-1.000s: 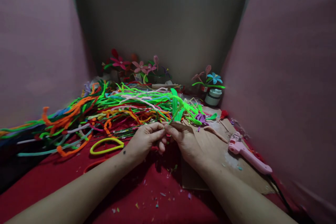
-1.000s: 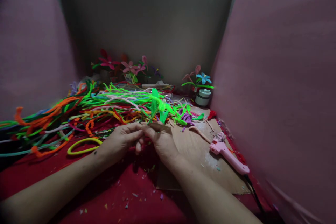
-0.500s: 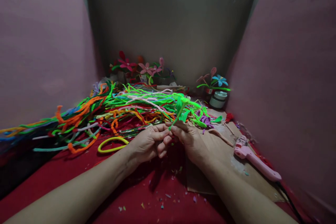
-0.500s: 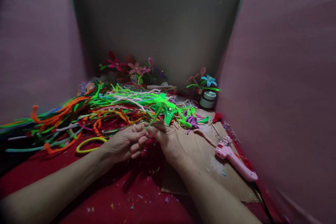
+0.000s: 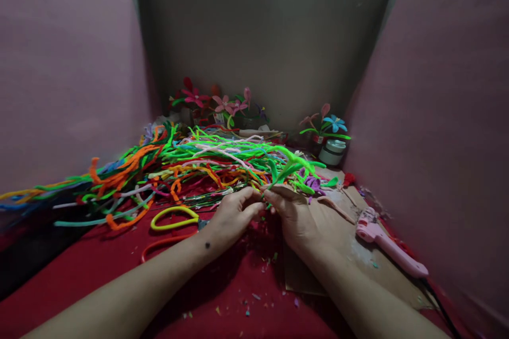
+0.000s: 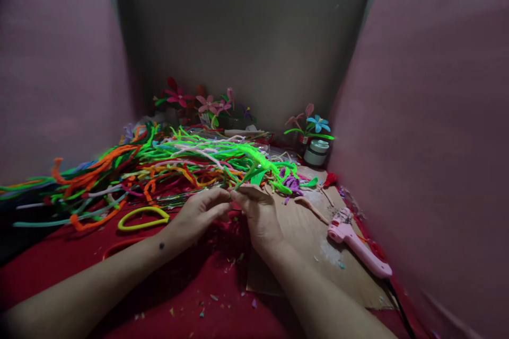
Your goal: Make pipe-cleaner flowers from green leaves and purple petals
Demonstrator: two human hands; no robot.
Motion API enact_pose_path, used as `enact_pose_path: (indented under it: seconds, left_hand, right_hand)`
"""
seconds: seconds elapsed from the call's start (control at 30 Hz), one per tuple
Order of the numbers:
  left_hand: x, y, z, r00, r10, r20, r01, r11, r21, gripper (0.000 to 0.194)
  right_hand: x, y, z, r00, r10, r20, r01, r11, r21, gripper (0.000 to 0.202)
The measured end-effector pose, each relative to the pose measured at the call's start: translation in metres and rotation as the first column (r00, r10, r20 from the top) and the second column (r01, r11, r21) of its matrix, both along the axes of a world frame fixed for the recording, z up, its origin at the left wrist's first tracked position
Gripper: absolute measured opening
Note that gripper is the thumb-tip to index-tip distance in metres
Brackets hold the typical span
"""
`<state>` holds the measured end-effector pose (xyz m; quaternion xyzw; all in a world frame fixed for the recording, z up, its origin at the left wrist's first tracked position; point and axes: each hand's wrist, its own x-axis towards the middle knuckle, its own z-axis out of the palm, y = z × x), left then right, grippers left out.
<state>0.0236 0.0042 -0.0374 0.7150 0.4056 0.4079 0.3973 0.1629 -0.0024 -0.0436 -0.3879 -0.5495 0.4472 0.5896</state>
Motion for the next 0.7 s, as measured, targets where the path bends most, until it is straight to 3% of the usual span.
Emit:
enact_pose_path:
  seconds: [0.1,0.23,0.43,0.6,0.7]
  left_hand:
    - [-0.0013,0.0002,-0.0052,0.986,0.095,-0.134,-0.058,0.966,0.251,0.012]
    - [-0.0033,0.0018,-0.0053,0.972,0.155,-0.178,-0.088,0.938,0.336,0.013]
    - [-0.0025,0.0025,-0.0046,0.988,0.129,-0.084,-0.100,0.953,0.285,0.014]
    - [-0.0014,0.0017,-0.0100,0.993,0.110,0.054,-0.116,0.983,0.140,0.011]
    - [-0.0006,0.0004,-0.0057,0.989,0.096,0.113,-0.103,0.993,0.052,0.008]
  right_hand:
    - [-0.0015,-0.0006,-0.0016,0.999,0.026,-0.021,-0.026,1.000,-0.011,0.009]
    - [-0.0026,-0.0004,-0.0039,0.999,-0.023,0.037,0.023,0.999,0.027,0.010]
    - [-0.0053,0.0005,-0.0053,0.993,-0.116,-0.034,0.117,0.993,0.032,0.005]
    - [-0.0036,-0.0028,-0.0022,0.999,-0.039,0.025,0.038,0.998,0.059,0.012]
    - [-0.0020,-0.0028,-0.0019,0.998,-0.045,0.034,0.042,0.996,0.073,0.011]
